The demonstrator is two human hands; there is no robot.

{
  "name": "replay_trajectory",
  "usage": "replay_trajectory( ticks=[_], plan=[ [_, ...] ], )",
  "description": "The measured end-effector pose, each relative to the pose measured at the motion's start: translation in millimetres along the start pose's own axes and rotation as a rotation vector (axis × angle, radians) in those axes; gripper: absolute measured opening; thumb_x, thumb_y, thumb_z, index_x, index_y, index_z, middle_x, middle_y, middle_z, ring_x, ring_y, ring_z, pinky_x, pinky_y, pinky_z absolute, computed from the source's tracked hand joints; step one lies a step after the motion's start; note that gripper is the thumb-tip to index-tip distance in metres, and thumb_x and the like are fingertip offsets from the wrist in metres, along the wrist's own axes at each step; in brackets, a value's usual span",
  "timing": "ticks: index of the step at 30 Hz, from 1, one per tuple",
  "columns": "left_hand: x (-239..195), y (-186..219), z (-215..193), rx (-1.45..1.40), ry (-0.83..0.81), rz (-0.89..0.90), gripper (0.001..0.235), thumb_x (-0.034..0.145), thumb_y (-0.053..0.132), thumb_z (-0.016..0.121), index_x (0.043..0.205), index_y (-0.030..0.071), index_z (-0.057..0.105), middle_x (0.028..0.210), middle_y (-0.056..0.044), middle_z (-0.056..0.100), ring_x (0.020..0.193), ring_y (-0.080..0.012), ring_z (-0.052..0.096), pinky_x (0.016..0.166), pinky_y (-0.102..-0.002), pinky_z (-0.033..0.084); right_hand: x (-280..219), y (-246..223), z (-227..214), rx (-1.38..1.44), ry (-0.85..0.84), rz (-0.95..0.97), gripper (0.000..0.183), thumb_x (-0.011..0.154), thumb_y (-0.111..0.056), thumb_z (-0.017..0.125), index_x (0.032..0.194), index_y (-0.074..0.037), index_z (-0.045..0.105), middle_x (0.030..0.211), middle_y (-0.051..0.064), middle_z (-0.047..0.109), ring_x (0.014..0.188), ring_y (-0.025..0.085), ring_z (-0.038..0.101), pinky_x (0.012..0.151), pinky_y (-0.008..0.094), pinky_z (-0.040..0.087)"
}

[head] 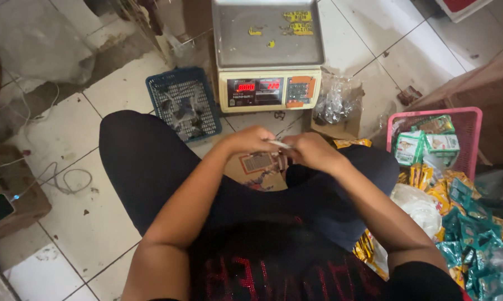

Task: The person weighs small plastic packets on a digital scale and then places them into larger clear plastic bags, handling multiple packets and bags.

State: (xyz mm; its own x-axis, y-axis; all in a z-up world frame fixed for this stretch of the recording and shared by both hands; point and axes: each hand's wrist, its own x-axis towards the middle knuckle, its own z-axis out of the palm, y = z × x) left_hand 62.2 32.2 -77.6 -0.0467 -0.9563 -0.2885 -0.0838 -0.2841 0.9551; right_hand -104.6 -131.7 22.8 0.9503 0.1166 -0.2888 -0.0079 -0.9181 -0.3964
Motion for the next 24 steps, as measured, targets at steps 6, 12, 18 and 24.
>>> replay_trajectory(
  ticks=[6,12,18,24],
  plan=[
    [-2,14,8,-0.249,0.078,-0.013,0.025,0.095,0.033,0.072,0.100,0.008,0.076,0.063,0.007,0.053,0.054,-0.0065,0.042,0.048,-0.026,0.031,-31,59,13,1.213,0.125,0.237,0.019,0.108,-0.022,0.053,0.106,-0.005,0.062,0.080,-0.001,0.056,0.069,0.012,0.048,0.062,0.029,0.040],
    [7,41,36,0.824,0.994,0.727,0.010,0.088,0.027,0.071,0.092,0.018,0.068,0.096,-0.005,0.066,0.085,-0.0223,0.063,0.075,-0.037,0.048,4,26,13,1.601,0.567,0.388,0.029,0.108,-0.032,0.046,0.090,-0.011,0.051,0.071,0.000,0.050,0.062,0.013,0.047,0.057,0.030,0.043],
    [0,44,23,0.267,1.004,0.220,0.009,0.099,0.014,0.068,0.105,0.006,0.067,0.104,-0.013,0.068,0.093,-0.0267,0.065,0.081,-0.040,0.052,8,-5,34,1.896,0.458,0.133,0.015,0.102,-0.024,0.058,0.099,-0.009,0.054,0.071,-0.001,0.050,0.058,0.013,0.045,0.057,0.029,0.039],
    [3,56,22,-0.522,0.434,0.143,0.011,0.099,0.008,0.062,0.102,0.012,0.072,0.095,-0.008,0.071,0.081,-0.0245,0.063,0.073,-0.042,0.052,33,19,81,2.185,0.298,0.272,0.020,0.091,-0.009,0.060,0.110,-0.008,0.059,0.087,0.001,0.065,0.076,0.013,0.061,0.065,0.027,0.048]
  ],
)
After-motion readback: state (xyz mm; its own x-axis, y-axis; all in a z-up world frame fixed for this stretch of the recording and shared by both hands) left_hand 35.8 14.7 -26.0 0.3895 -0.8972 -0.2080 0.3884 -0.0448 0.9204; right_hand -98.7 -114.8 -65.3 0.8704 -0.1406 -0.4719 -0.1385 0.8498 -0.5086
